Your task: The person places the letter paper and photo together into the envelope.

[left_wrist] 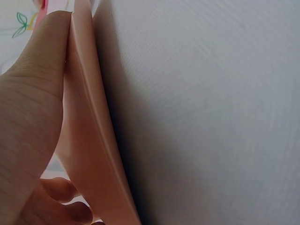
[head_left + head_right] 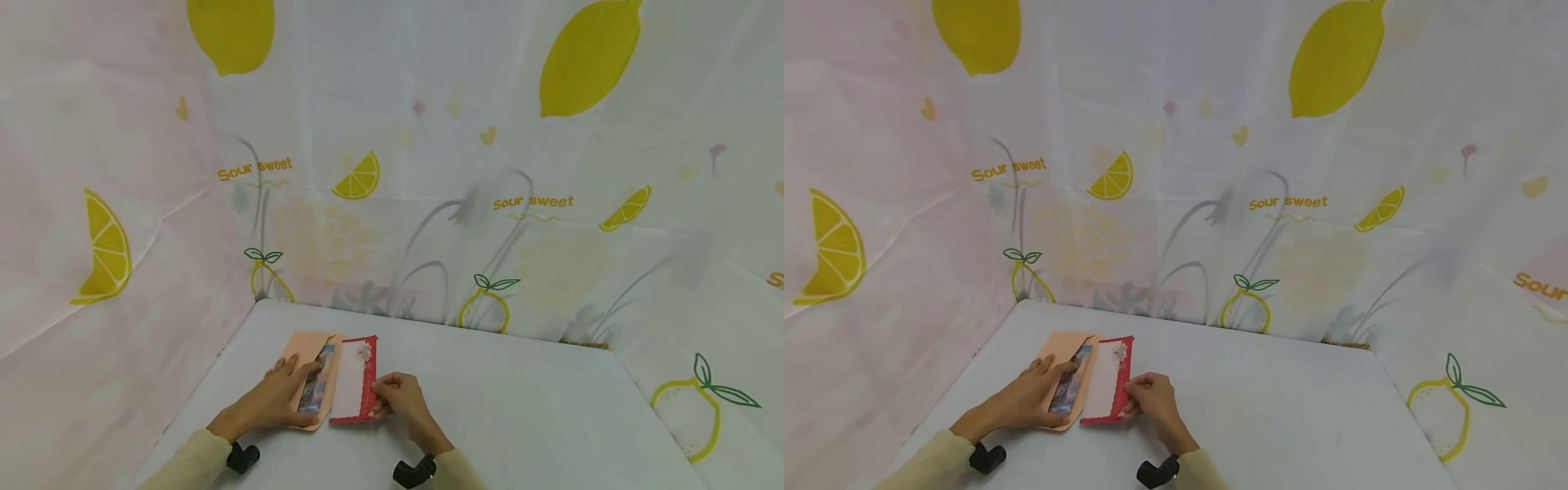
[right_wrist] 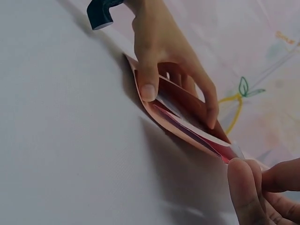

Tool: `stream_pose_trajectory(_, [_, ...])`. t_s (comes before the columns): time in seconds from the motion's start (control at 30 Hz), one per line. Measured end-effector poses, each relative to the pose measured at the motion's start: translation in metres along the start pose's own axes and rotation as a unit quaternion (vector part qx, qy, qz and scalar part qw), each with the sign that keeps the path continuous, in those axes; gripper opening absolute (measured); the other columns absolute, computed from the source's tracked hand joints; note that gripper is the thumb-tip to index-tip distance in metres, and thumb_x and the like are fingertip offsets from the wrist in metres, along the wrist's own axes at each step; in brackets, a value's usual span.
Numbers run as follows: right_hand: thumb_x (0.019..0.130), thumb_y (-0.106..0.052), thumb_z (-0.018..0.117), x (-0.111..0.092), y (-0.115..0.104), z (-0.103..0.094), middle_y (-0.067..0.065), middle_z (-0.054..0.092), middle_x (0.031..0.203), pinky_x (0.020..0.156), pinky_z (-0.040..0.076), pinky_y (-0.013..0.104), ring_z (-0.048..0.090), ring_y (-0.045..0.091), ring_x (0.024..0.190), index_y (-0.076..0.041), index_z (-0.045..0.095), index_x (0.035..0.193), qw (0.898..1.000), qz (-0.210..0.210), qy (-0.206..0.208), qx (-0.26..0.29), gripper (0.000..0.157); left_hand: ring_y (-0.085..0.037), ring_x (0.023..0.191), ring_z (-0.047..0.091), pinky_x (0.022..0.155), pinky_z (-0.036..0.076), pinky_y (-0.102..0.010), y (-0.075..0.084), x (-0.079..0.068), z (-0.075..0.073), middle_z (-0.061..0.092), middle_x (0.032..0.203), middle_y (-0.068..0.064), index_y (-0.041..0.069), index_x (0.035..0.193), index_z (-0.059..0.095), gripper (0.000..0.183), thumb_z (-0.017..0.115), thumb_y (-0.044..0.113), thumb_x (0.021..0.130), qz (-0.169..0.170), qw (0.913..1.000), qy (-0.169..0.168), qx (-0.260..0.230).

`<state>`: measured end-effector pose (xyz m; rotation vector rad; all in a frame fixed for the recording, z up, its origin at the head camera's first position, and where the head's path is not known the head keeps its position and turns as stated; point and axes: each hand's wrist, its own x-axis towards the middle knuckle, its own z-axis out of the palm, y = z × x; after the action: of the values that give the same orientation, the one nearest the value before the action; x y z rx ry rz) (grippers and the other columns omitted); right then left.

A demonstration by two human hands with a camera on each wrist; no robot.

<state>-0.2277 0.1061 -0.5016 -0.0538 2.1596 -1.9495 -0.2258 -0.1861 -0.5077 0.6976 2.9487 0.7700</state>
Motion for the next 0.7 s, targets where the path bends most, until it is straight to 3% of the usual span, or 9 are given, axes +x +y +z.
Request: stream_pose_trajectory(0.7, [0.1, -0.017, 0.069, 0.014, 0.006, 0.037, 0.009, 0.07, 0.074, 0.057, 0.059, 0.032, 0.066, 0.013, 0.052, 0.003, 0.066, 0.105, 1.0, -0.001, 0.014, 0.001, 0.02, -0.072, 0.136, 0.026, 0.103, 0.027, -0.08, -0.004, 0.002, 0.004, 0.029, 0.154, -0.043, 0.015, 0.151, 0.046, 0.107, 0.082, 0.073, 0.069, -0.01, 0.9999, 0.006, -0.003])
